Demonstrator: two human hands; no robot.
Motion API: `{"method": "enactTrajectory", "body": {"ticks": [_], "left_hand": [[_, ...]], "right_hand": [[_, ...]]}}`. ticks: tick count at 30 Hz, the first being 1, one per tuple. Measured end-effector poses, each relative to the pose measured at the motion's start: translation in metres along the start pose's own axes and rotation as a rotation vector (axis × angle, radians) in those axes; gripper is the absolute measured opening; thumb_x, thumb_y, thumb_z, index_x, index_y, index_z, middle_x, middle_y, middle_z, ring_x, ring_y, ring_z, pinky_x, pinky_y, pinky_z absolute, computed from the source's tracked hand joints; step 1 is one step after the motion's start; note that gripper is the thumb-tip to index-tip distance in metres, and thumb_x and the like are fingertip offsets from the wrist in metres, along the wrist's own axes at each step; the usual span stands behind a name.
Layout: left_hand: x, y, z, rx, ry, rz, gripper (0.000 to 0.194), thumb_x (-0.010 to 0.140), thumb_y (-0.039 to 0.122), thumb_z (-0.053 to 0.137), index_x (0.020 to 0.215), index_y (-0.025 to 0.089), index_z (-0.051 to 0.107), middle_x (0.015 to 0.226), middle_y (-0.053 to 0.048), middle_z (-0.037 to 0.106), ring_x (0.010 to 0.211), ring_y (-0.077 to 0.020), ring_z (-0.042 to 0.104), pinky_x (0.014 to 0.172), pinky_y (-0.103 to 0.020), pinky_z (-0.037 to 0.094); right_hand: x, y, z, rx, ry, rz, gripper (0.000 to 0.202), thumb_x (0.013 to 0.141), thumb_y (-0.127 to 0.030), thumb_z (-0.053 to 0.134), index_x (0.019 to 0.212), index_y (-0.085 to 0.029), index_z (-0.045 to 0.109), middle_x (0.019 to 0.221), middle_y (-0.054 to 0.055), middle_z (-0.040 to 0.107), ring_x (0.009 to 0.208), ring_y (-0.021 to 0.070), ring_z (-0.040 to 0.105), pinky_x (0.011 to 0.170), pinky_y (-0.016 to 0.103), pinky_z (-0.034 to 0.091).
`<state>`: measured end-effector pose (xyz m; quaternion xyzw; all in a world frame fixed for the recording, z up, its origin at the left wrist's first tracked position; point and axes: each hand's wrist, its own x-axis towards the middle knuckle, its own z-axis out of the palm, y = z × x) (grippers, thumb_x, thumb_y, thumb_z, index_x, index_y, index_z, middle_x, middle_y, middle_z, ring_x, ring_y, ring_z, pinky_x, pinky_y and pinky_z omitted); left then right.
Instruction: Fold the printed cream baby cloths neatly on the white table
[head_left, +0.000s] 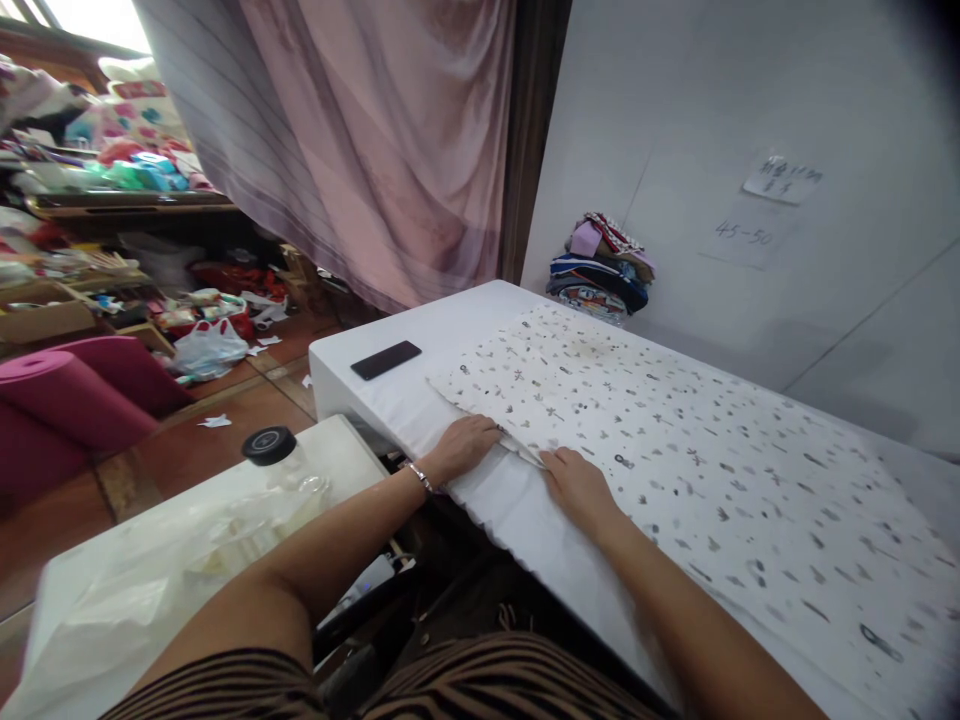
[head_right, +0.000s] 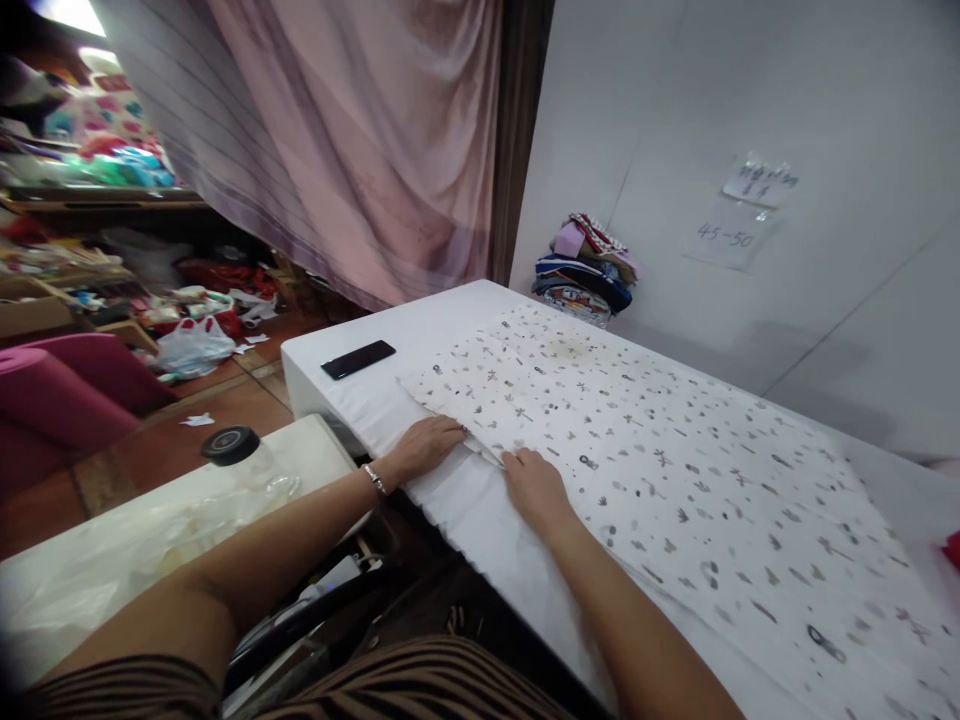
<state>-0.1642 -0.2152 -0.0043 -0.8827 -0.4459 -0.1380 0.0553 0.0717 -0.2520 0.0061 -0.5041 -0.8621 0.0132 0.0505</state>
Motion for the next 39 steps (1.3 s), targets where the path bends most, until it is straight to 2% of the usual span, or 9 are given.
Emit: {"method": "enactTrajectory", "body": {"ticks": [7, 11, 13, 16, 18, 22, 26, 33, 39], "left_hand": [[0.002, -0.002, 0.004, 0.008, -0.019, 0.023, 0.019, 0.091, 0.017, 0.044, 0.092, 0.017, 0.063, 0.093, -0.005, 0.063, 0.089, -0.0185, 0.056, 0.079, -0.03, 0.043], [0.002, -0.001, 0.003, -0.04, -0.027, 0.009, 0.018, 0.09, 0.016, 0.043, 0.089, 0.017, 0.061, 0.095, -0.005, 0.062, 0.093, -0.0179, 0.055, 0.079, -0.028, 0.043], [0.002, -0.001, 0.001, -0.078, -0.024, 0.003, 0.018, 0.09, 0.015, 0.043, 0.09, 0.017, 0.06, 0.096, -0.005, 0.062, 0.095, -0.0177, 0.056, 0.08, -0.028, 0.044], [-0.002, -0.006, -0.002, -0.108, 0.001, -0.007, 0.018, 0.09, 0.015, 0.042, 0.094, 0.017, 0.06, 0.096, -0.005, 0.063, 0.093, -0.0174, 0.057, 0.079, -0.028, 0.045], [-0.006, -0.01, -0.003, -0.11, 0.022, -0.004, 0.018, 0.091, 0.017, 0.042, 0.096, 0.018, 0.06, 0.095, -0.005, 0.064, 0.092, -0.0174, 0.057, 0.078, -0.028, 0.045], [-0.013, -0.015, -0.003, -0.145, 0.055, 0.038, 0.019, 0.093, 0.019, 0.041, 0.094, 0.019, 0.061, 0.098, -0.004, 0.065, 0.093, -0.0168, 0.058, 0.081, -0.029, 0.045], [-0.015, -0.013, 0.002, -0.177, 0.11, 0.004, 0.02, 0.092, 0.019, 0.042, 0.098, 0.02, 0.061, 0.099, -0.003, 0.066, 0.095, -0.0169, 0.058, 0.083, -0.029, 0.046], [-0.014, -0.012, 0.004, -0.218, 0.112, -0.048, 0.017, 0.091, 0.019, 0.045, 0.095, 0.02, 0.061, 0.093, -0.004, 0.066, 0.091, -0.0169, 0.058, 0.083, -0.03, 0.046], [-0.012, -0.011, 0.001, -0.261, 0.106, -0.093, 0.016, 0.091, 0.019, 0.045, 0.091, 0.018, 0.061, 0.09, -0.004, 0.066, 0.089, -0.017, 0.059, 0.081, -0.03, 0.046]], "right_hand": [[0.046, -0.021, -0.002, 0.17, -0.058, -0.007, 0.026, 0.095, -0.032, 0.037, 0.107, -0.024, 0.059, 0.101, 0.003, 0.058, 0.093, 0.0158, 0.054, 0.07, 0.024, 0.037], [0.064, -0.024, 0.003, 0.211, -0.063, -0.005, 0.022, 0.094, -0.025, 0.04, 0.094, -0.022, 0.062, 0.094, 0.002, 0.059, 0.088, 0.0143, 0.054, 0.07, 0.024, 0.036], [0.069, -0.022, 0.003, 0.252, -0.024, 0.009, 0.023, 0.093, -0.022, 0.04, 0.092, -0.021, 0.063, 0.092, 0.002, 0.059, 0.087, 0.0136, 0.054, 0.071, 0.023, 0.037], [0.07, -0.018, 0.002, 0.3, 0.097, 0.043, 0.023, 0.094, -0.022, 0.039, 0.099, -0.021, 0.062, 0.094, 0.002, 0.059, 0.088, 0.0132, 0.055, 0.074, 0.022, 0.038], [0.067, -0.019, 0.004, 0.286, 0.122, 0.024, 0.024, 0.094, -0.023, 0.039, 0.102, -0.022, 0.061, 0.096, 0.002, 0.059, 0.089, 0.0136, 0.055, 0.074, 0.022, 0.039], [0.06, -0.029, 0.012, 0.161, 0.041, -0.076, 0.024, 0.094, -0.022, 0.039, 0.102, -0.022, 0.062, 0.097, 0.004, 0.06, 0.09, 0.0159, 0.054, 0.071, 0.024, 0.039], [0.058, -0.04, 0.015, 0.033, -0.011, -0.12, 0.025, 0.092, -0.015, 0.039, 0.104, -0.019, 0.061, 0.097, 0.007, 0.06, 0.088, 0.0176, 0.054, 0.071, 0.026, 0.04], [0.055, -0.044, 0.008, -0.009, -0.004, -0.154, 0.026, 0.091, -0.026, 0.044, 0.113, -0.016, 0.056, 0.103, 0.01, 0.058, 0.093, 0.0211, 0.052, 0.078, 0.03, 0.042], [0.059, -0.048, 0.014, -0.06, 0.009, -0.116, 0.025, 0.092, -0.019, 0.041, 0.114, -0.017, 0.054, 0.104, 0.01, 0.059, 0.092, 0.0211, 0.054, 0.076, 0.031, 0.043]]}}
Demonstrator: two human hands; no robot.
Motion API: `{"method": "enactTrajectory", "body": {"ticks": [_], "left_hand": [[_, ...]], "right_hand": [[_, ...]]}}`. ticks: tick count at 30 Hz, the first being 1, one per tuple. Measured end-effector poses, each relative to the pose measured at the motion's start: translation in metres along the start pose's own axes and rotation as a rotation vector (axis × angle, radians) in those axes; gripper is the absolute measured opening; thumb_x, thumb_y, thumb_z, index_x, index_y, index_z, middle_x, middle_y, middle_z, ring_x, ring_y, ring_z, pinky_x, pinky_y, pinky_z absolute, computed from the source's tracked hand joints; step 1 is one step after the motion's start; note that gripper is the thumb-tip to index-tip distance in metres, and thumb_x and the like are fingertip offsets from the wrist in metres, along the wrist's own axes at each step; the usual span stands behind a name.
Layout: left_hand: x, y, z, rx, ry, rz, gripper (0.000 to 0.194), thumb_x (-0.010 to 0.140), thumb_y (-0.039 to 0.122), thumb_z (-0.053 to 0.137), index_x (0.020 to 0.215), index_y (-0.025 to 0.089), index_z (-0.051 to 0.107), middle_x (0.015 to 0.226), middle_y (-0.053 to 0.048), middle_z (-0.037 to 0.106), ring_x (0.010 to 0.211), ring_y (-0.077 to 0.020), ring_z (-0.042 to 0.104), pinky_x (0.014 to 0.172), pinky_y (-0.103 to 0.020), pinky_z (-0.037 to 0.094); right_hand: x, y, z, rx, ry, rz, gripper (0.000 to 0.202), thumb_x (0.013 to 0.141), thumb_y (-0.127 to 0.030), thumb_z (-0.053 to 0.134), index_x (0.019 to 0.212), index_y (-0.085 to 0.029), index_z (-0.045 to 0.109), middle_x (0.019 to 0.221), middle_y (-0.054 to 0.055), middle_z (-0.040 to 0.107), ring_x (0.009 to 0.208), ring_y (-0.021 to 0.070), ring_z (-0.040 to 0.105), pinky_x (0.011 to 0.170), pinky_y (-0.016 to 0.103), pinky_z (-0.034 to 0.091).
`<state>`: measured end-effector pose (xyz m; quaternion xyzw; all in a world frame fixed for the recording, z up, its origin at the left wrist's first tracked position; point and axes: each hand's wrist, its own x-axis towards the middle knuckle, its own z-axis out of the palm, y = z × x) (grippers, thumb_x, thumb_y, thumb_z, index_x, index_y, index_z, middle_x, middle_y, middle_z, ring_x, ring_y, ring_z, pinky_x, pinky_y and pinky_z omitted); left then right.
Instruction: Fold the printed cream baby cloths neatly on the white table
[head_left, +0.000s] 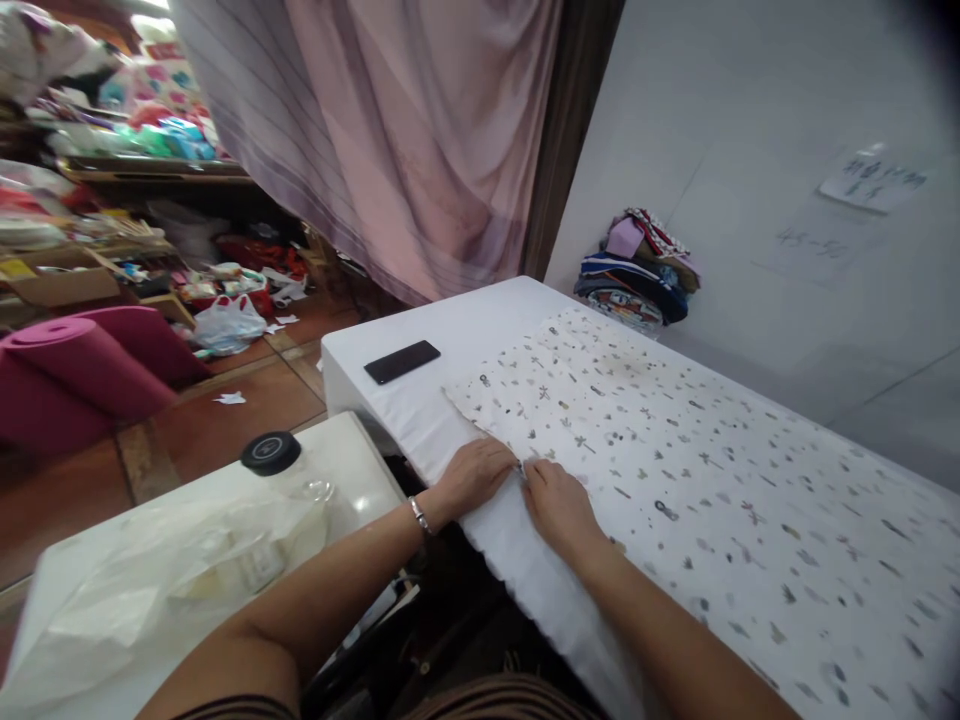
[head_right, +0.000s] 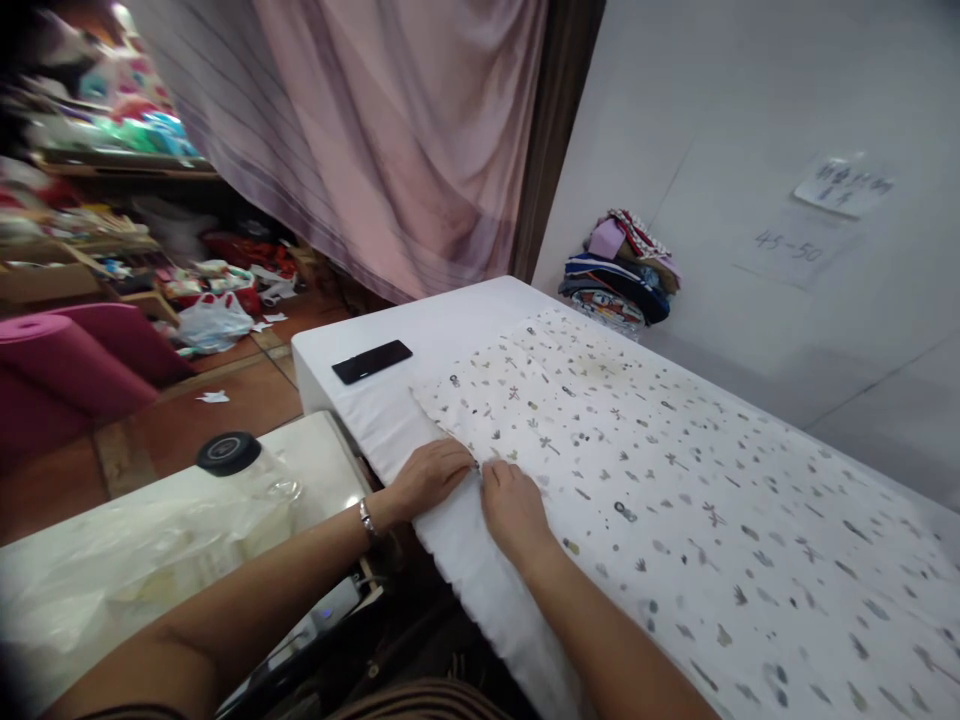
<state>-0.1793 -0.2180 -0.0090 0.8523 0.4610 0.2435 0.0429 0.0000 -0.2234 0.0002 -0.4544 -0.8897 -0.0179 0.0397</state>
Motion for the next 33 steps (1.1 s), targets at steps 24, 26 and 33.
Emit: {"method": "enactTrajectory", "body": {"ticks": [24, 26, 33], "left_hand": [[0.015, -0.079, -0.022, 0.202, -0.019, -0.299, 0.021, 0.082, 0.005, 0.045, 0.089, 0.017, 0.061, 0.096, -0.007, 0.063, 0.097, -0.0195, 0.056, 0.085, -0.032, 0.046], [0.009, -0.084, -0.021, 0.185, 0.005, -0.311, 0.023, 0.08, 0.004, 0.045, 0.089, 0.017, 0.061, 0.095, -0.006, 0.062, 0.095, -0.0194, 0.056, 0.087, -0.033, 0.045], [0.007, -0.086, -0.023, 0.161, 0.063, -0.314, 0.02, 0.079, 0.006, 0.045, 0.085, 0.016, 0.061, 0.095, -0.007, 0.061, 0.095, -0.0206, 0.053, 0.088, -0.035, 0.044]], "right_hand": [[0.019, 0.021, 0.005, 0.308, -0.108, 0.035, 0.047, 0.088, -0.019, 0.035, 0.135, -0.017, 0.045, 0.123, 0.009, 0.059, 0.104, 0.0216, 0.059, 0.083, 0.032, 0.045], [0.021, 0.019, 0.004, 0.271, -0.129, 0.014, 0.048, 0.088, -0.019, 0.035, 0.135, -0.017, 0.044, 0.119, 0.01, 0.06, 0.101, 0.0224, 0.059, 0.081, 0.032, 0.045], [0.038, 0.01, -0.003, 0.228, -0.175, -0.006, 0.044, 0.09, -0.027, 0.038, 0.133, -0.02, 0.044, 0.109, 0.009, 0.063, 0.093, 0.0222, 0.06, 0.075, 0.03, 0.041]]}}
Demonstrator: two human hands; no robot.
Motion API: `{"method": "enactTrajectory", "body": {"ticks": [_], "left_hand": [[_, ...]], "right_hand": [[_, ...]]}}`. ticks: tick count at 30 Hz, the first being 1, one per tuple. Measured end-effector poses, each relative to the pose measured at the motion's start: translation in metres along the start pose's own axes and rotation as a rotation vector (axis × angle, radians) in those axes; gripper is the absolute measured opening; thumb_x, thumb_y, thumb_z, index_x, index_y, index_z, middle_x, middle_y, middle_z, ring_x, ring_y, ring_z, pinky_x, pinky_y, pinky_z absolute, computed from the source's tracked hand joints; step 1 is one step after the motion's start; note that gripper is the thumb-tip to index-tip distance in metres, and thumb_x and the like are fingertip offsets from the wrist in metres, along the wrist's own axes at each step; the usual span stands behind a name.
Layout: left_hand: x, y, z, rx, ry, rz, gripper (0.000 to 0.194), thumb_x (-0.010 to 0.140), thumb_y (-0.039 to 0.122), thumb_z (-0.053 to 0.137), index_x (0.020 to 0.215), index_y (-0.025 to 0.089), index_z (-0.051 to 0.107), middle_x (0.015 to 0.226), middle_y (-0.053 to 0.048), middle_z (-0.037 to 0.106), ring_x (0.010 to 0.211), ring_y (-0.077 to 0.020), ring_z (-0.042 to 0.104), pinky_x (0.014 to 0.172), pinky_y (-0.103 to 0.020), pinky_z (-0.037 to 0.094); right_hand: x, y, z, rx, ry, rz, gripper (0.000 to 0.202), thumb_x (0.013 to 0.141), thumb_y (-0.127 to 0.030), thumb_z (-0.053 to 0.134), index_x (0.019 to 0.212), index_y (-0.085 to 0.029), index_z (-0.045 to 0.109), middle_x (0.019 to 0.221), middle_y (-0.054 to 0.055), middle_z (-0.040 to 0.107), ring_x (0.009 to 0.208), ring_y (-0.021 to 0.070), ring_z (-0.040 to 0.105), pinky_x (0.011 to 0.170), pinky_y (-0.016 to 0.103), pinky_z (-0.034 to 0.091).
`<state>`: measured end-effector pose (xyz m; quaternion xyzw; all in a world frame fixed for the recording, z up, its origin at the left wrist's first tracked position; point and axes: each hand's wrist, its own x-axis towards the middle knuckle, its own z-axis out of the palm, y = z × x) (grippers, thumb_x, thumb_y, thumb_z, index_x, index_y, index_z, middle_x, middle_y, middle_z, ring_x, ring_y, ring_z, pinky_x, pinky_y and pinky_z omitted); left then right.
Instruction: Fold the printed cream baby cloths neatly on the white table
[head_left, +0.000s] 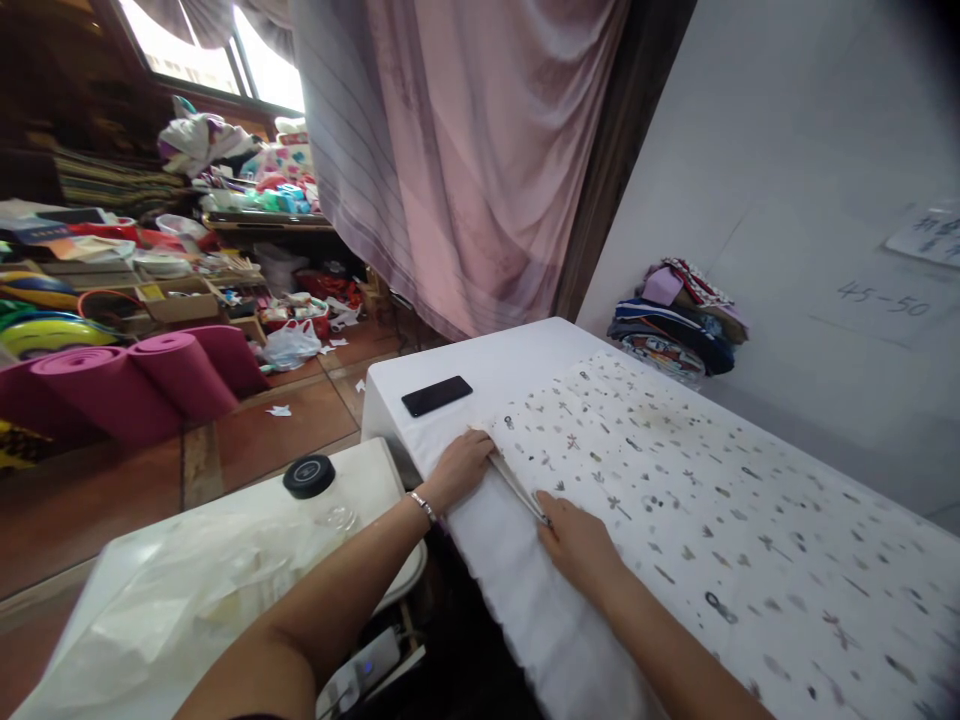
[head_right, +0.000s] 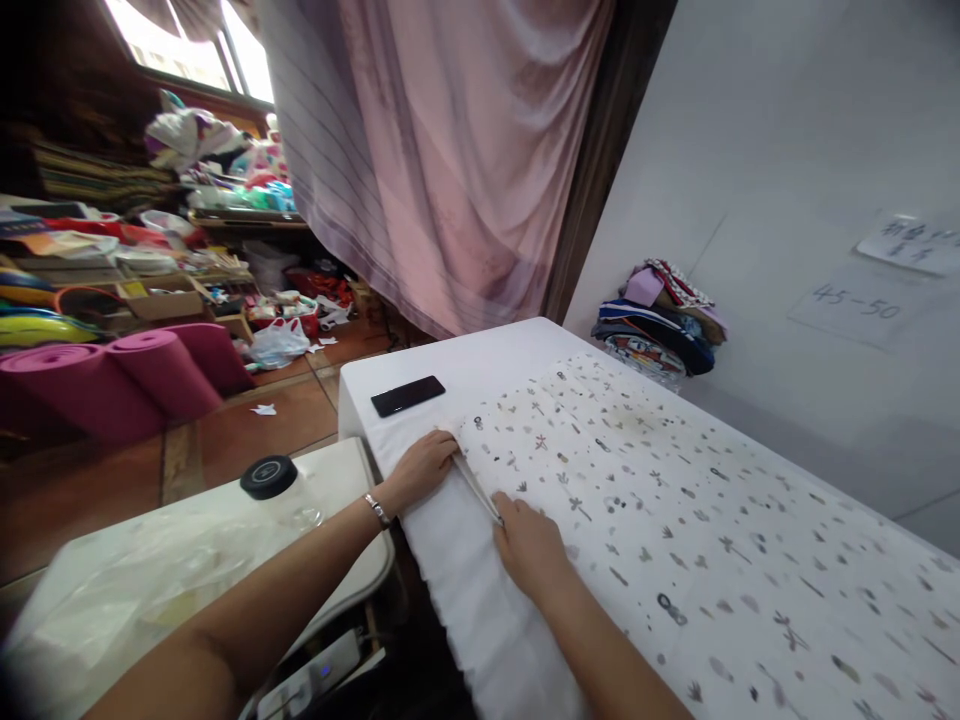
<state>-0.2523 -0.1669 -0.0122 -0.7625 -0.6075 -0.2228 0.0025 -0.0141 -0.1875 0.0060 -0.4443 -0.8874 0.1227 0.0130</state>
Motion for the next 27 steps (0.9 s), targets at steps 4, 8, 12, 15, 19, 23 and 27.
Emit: {"method": "enactTrajectory", "body": {"ticks": [4, 8, 12, 15, 19, 23, 27], "left_hand": [[0.003, -0.001, -0.006, 0.018, 0.035, -0.071, 0.019, 0.078, 0.008, 0.045, 0.083, 0.017, 0.062, 0.095, -0.008, 0.062, 0.099, -0.0222, 0.053, 0.088, -0.036, 0.042], [0.006, -0.004, -0.008, 0.028, 0.037, -0.182, 0.019, 0.078, 0.01, 0.045, 0.08, 0.018, 0.062, 0.093, -0.007, 0.065, 0.099, -0.0229, 0.053, 0.083, -0.036, 0.04], [0.016, -0.006, -0.01, -0.039, 0.047, -0.337, 0.028, 0.087, 0.025, 0.04, 0.067, 0.019, 0.06, 0.079, -0.004, 0.066, 0.085, -0.0206, 0.056, 0.071, -0.031, 0.037], [0.028, -0.008, -0.011, -0.112, 0.037, -0.488, 0.041, 0.088, 0.042, 0.041, 0.058, 0.018, 0.056, 0.063, -0.003, 0.061, 0.066, -0.0173, 0.054, 0.06, -0.029, 0.033], [0.041, -0.013, -0.007, -0.236, 0.064, -0.622, 0.036, 0.085, 0.039, 0.044, 0.057, 0.018, 0.053, 0.058, -0.001, 0.057, 0.057, -0.0144, 0.05, 0.054, -0.027, 0.029], [0.043, -0.02, -0.001, -0.252, 0.107, -0.639, 0.031, 0.085, 0.037, 0.045, 0.064, 0.018, 0.057, 0.063, -0.001, 0.059, 0.063, -0.0148, 0.053, 0.056, -0.025, 0.032], [0.04, -0.022, 0.001, -0.079, 0.099, -0.563, 0.019, 0.082, 0.031, 0.051, 0.077, 0.017, 0.063, 0.085, -0.006, 0.063, 0.082, -0.019, 0.056, 0.065, -0.027, 0.037]], "right_hand": [[0.019, -0.007, -0.004, 0.0, 0.019, -0.033, 0.04, 0.091, -0.028, 0.039, 0.129, -0.019, 0.046, 0.107, 0.009, 0.064, 0.093, 0.0221, 0.06, 0.073, 0.029, 0.04], [0.04, -0.015, -0.008, 0.027, 0.009, -0.057, 0.03, 0.09, -0.028, 0.041, 0.115, -0.019, 0.053, 0.101, 0.008, 0.065, 0.091, 0.0227, 0.061, 0.073, 0.03, 0.039], [0.059, -0.024, -0.006, 0.087, 0.007, -0.081, 0.026, 0.089, -0.029, 0.044, 0.11, -0.02, 0.055, 0.102, 0.008, 0.066, 0.094, 0.0218, 0.06, 0.074, 0.03, 0.039], [0.067, -0.026, -0.005, 0.1, 0.018, -0.101, 0.023, 0.088, -0.025, 0.043, 0.106, -0.02, 0.057, 0.101, 0.007, 0.066, 0.094, 0.0206, 0.06, 0.074, 0.029, 0.039], [0.071, -0.024, -0.012, 0.091, 0.089, -0.105, 0.021, 0.088, -0.018, 0.04, 0.095, -0.021, 0.06, 0.095, 0.004, 0.067, 0.089, 0.0178, 0.061, 0.072, 0.026, 0.039], [0.07, -0.022, -0.019, 0.017, 0.192, -0.119, 0.022, 0.09, -0.018, 0.038, 0.096, -0.02, 0.058, 0.092, 0.005, 0.065, 0.083, 0.0178, 0.061, 0.066, 0.026, 0.038], [0.068, -0.025, -0.008, -0.049, 0.054, -0.17, 0.018, 0.089, -0.018, 0.042, 0.091, -0.018, 0.06, 0.09, 0.006, 0.065, 0.076, 0.0182, 0.061, 0.062, 0.026, 0.036]]}}
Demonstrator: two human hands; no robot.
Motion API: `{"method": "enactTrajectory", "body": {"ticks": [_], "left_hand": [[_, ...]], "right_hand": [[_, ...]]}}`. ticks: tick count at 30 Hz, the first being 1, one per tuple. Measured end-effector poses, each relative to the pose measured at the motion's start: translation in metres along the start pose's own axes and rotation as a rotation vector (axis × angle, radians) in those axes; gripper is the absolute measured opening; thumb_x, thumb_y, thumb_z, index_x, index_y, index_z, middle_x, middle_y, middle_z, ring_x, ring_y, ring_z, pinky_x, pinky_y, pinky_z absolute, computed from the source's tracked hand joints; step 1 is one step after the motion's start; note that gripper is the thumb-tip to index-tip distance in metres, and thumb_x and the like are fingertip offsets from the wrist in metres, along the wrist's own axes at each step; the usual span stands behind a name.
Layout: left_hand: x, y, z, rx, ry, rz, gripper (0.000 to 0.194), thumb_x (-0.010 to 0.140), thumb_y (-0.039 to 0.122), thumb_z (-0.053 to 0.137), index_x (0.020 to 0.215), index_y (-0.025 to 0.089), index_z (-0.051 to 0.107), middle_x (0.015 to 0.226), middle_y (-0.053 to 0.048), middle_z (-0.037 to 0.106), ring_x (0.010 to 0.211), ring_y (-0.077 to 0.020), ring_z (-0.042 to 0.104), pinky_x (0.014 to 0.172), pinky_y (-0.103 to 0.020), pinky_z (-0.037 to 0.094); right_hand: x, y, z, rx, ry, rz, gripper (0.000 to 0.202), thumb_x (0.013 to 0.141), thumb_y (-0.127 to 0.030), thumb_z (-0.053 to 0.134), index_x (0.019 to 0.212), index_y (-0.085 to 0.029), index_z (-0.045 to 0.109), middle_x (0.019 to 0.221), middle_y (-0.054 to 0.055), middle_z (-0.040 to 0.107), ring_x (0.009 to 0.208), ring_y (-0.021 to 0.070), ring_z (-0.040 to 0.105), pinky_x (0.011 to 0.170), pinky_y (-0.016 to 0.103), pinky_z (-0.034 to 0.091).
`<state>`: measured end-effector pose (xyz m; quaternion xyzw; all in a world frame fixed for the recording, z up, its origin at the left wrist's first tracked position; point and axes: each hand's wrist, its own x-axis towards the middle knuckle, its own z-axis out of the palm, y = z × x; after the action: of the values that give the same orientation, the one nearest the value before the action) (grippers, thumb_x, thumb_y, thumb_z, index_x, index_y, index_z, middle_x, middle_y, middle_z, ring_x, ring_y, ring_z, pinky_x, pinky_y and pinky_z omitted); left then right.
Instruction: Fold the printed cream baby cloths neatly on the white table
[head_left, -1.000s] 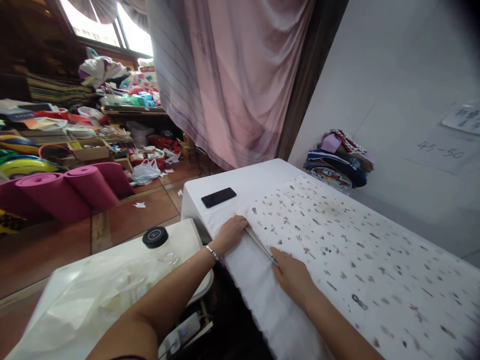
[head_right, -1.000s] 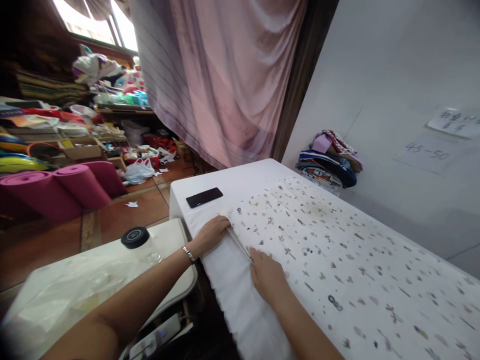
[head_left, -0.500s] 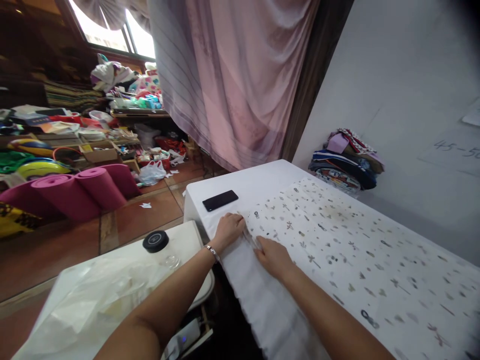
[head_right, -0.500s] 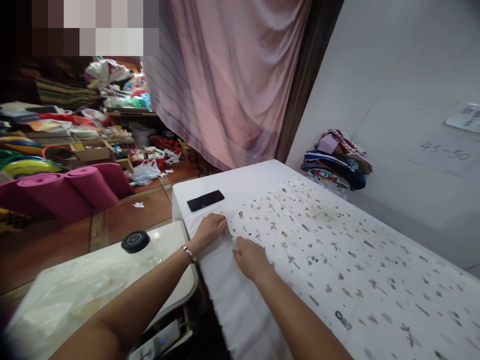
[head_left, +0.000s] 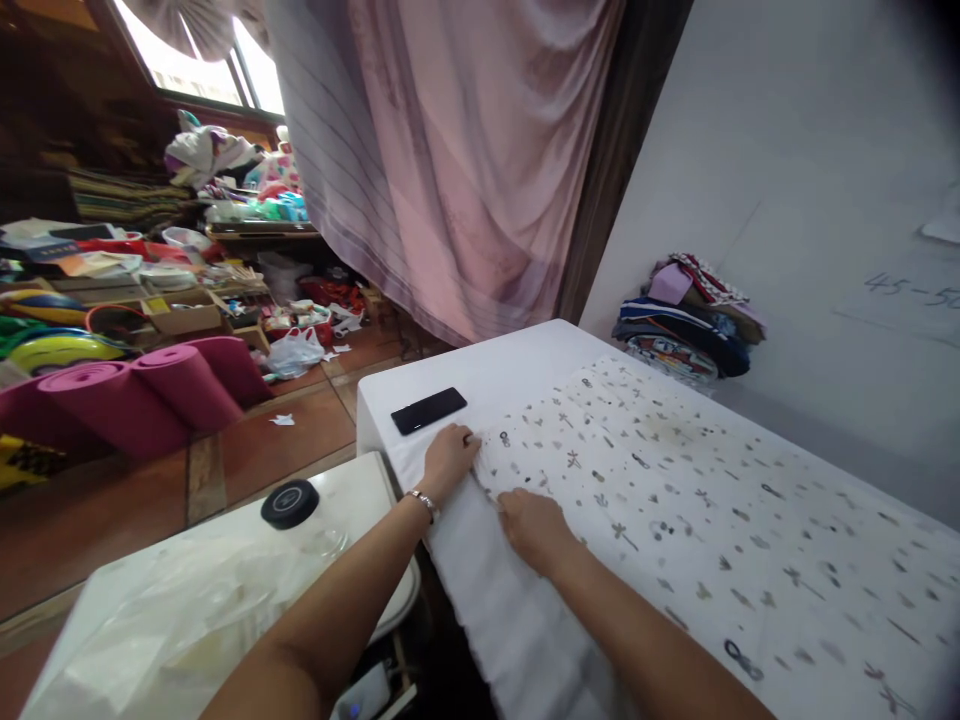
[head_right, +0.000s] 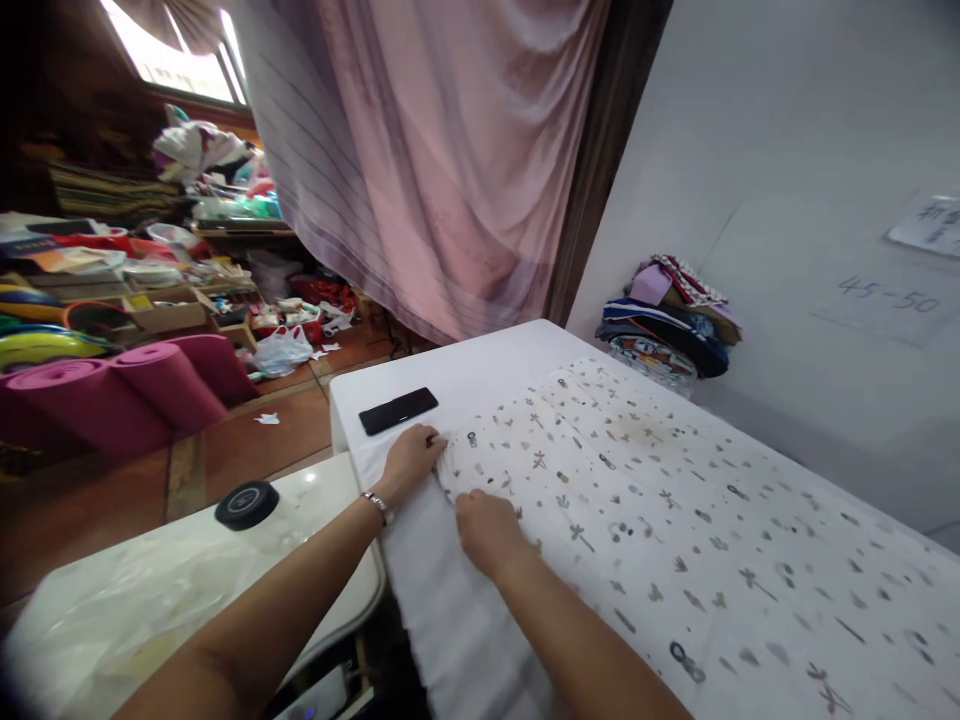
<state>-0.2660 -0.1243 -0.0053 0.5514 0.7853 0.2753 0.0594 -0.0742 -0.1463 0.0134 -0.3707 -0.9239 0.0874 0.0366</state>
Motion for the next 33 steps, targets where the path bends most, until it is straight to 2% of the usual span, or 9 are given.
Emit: {"method": "enactTrajectory", "body": {"ticks": [4, 7, 9, 12, 16, 21, 25, 30, 33], "left_hand": [[-0.001, 0.0, -0.002, 0.068, -0.013, 0.017, 0.023, 0.084, 0.033, 0.048, 0.082, 0.018, 0.064, 0.092, -0.007, 0.061, 0.086, -0.0203, 0.057, 0.069, -0.029, 0.041], [0.0, -0.002, -0.003, 0.086, -0.015, 0.029, 0.026, 0.085, 0.035, 0.045, 0.085, 0.018, 0.064, 0.096, -0.007, 0.06, 0.088, -0.0212, 0.057, 0.071, -0.03, 0.042], [0.001, -0.002, -0.003, 0.09, -0.025, 0.043, 0.026, 0.085, 0.035, 0.044, 0.088, 0.017, 0.064, 0.097, -0.007, 0.061, 0.09, -0.0219, 0.057, 0.073, -0.031, 0.042], [0.002, -0.002, -0.003, 0.096, -0.034, 0.038, 0.028, 0.085, 0.035, 0.043, 0.092, 0.018, 0.064, 0.098, -0.007, 0.061, 0.093, -0.023, 0.057, 0.075, -0.032, 0.043], [0.002, -0.001, -0.002, 0.096, -0.032, 0.008, 0.031, 0.084, 0.037, 0.041, 0.095, 0.017, 0.063, 0.101, -0.008, 0.061, 0.094, -0.0237, 0.058, 0.077, -0.032, 0.044], [0.005, -0.006, 0.001, 0.085, -0.043, -0.024, 0.036, 0.083, 0.039, 0.039, 0.098, 0.017, 0.063, 0.103, -0.009, 0.061, 0.095, -0.0245, 0.058, 0.076, -0.033, 0.044], [0.009, -0.005, 0.0, 0.091, -0.072, -0.079, 0.041, 0.082, 0.039, 0.037, 0.105, 0.016, 0.062, 0.105, -0.009, 0.06, 0.095, -0.0253, 0.059, 0.077, -0.034, 0.043], [0.008, -0.001, -0.005, 0.119, -0.134, -0.101, 0.034, 0.081, 0.042, 0.036, 0.079, 0.019, 0.061, 0.09, -0.007, 0.061, 0.09, -0.0266, 0.058, 0.072, -0.034, 0.041], [0.007, -0.002, -0.005, 0.099, -0.123, -0.126, 0.031, 0.08, 0.043, 0.036, 0.074, 0.02, 0.057, 0.085, -0.005, 0.06, 0.084, -0.0256, 0.059, 0.069, -0.033, 0.041]], "right_hand": [[-0.004, 0.004, 0.007, 0.169, -0.005, -0.045, 0.019, 0.09, -0.032, 0.048, 0.084, -0.02, 0.061, 0.087, 0.002, 0.064, 0.079, 0.0155, 0.058, 0.066, 0.024, 0.037], [-0.008, 0.023, -0.002, 0.29, 0.04, -0.108, 0.029, 0.093, -0.028, 0.041, 0.072, -0.02, 0.059, 0.075, -0.001, 0.061, 0.076, 0.0124, 0.056, 0.07, 0.022, 0.038], [-0.012, 0.045, -0.01, 0.313, 0.137, -0.068, 0.032, 0.093, -0.021, 0.036, 0.072, -0.019, 0.059, 0.076, 0.0, 0.06, 0.079, 0.0126, 0.055, 0.072, 0.023, 0.04], [-0.012, 0.092, -0.019, 0.309, 0.288, 0.051, 0.028, 0.09, -0.015, 0.036, 0.088, -0.019, 0.064, 0.096, 0.005, 0.062, 0.092, 0.0152, 0.055, 0.082, 0.026, 0.043], [-0.004, 0.157, -0.026, 0.226, 0.345, 0.239, 0.033, 0.088, -0.014, 0.035, 0.103, -0.015, 0.064, 0.113, 0.009, 0.06, 0.107, 0.019, 0.052, 0.095, 0.031, 0.039], [0.013, 0.212, -0.032, 0.095, 0.232, 0.445, 0.041, 0.092, -0.021, 0.029, 0.121, -0.014, 0.057, 0.131, 0.01, 0.053, 0.123, 0.0212, 0.043, 0.105, 0.033, 0.031], [0.025, 0.247, -0.029, 0.077, 0.108, 0.529, 0.044, 0.094, -0.031, 0.03, 0.13, -0.018, 0.051, 0.143, 0.009, 0.042, 0.133, 0.0244, 0.033, 0.107, 0.038, 0.028], [0.035, 0.28, -0.026, 0.046, 0.048, 0.596, 0.046, 0.094, -0.039, 0.03, 0.135, -0.022, 0.044, 0.15, 0.007, 0.029, 0.138, 0.0277, 0.021, 0.108, 0.051, 0.021], [0.041, 0.286, -0.027, 0.021, 0.054, 0.603, 0.048, 0.094, -0.042, 0.028, 0.134, -0.022, 0.044, 0.15, 0.007, 0.03, 0.139, 0.0258, 0.02, 0.108, 0.048, 0.02]]}}
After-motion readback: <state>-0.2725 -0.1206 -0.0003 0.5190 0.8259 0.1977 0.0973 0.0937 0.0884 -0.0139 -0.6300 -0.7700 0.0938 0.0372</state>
